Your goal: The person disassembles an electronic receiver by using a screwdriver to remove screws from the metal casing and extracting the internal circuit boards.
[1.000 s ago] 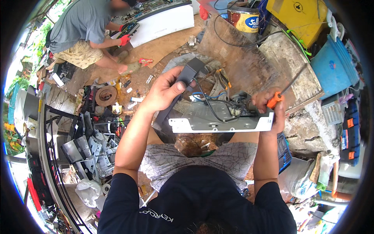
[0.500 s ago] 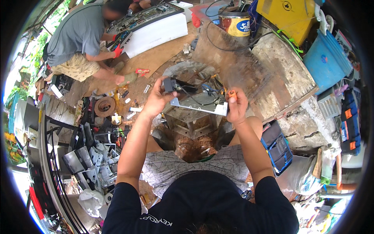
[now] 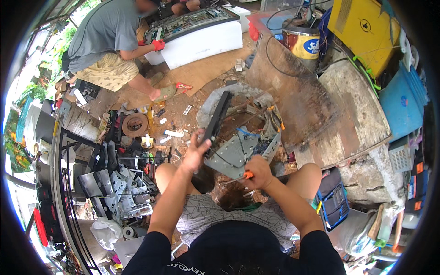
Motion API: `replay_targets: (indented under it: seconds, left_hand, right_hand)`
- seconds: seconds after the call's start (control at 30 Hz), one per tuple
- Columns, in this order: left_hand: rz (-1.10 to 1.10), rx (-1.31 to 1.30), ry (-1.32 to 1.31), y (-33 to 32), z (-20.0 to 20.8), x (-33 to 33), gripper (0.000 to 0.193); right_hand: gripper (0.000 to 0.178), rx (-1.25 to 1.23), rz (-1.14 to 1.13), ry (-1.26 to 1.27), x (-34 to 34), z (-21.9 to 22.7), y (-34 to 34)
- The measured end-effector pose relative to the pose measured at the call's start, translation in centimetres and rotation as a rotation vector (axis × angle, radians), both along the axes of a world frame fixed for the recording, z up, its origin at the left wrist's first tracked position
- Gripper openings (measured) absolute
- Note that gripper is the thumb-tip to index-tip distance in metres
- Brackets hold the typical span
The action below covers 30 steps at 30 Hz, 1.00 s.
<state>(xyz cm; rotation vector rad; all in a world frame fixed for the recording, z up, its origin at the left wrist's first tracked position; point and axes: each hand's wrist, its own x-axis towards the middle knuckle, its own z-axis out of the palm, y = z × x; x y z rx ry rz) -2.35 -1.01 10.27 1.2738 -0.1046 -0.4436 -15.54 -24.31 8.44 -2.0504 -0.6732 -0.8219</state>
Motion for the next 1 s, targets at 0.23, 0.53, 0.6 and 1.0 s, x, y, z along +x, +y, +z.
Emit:
replay_targets:
  seconds: [0.23, 0.53, 0.6, 1.0]
  left_hand:
    - [-0.056, -0.193, 0.259, 0.2, -2.1, -3.6, 0.076]
    - [-0.123, -0.37, 0.333, 2.4, 3.0, 1.5, 0.047]
    - [-0.136, -0.291, 0.297, 3.8, 4.3, 1.8, 0.047]
    - [0.097, 0.388, 0.37, -2.1, -3.0, -0.6, 0.081]
  right_hand:
    - [0.026, -0.174, 0.046, 0.129, -2.0, -0.9, -0.2]
    - [0.022, -0.038, 0.052, -0.142, 3.3, 7.8, 1.0]
    - [0.022, -0.072, 0.082, -0.162, 3.5, 8.6, 1.4]
    - [0.02, -0.199, -0.099, 0.187, 2.2, -7.5, -2.1]
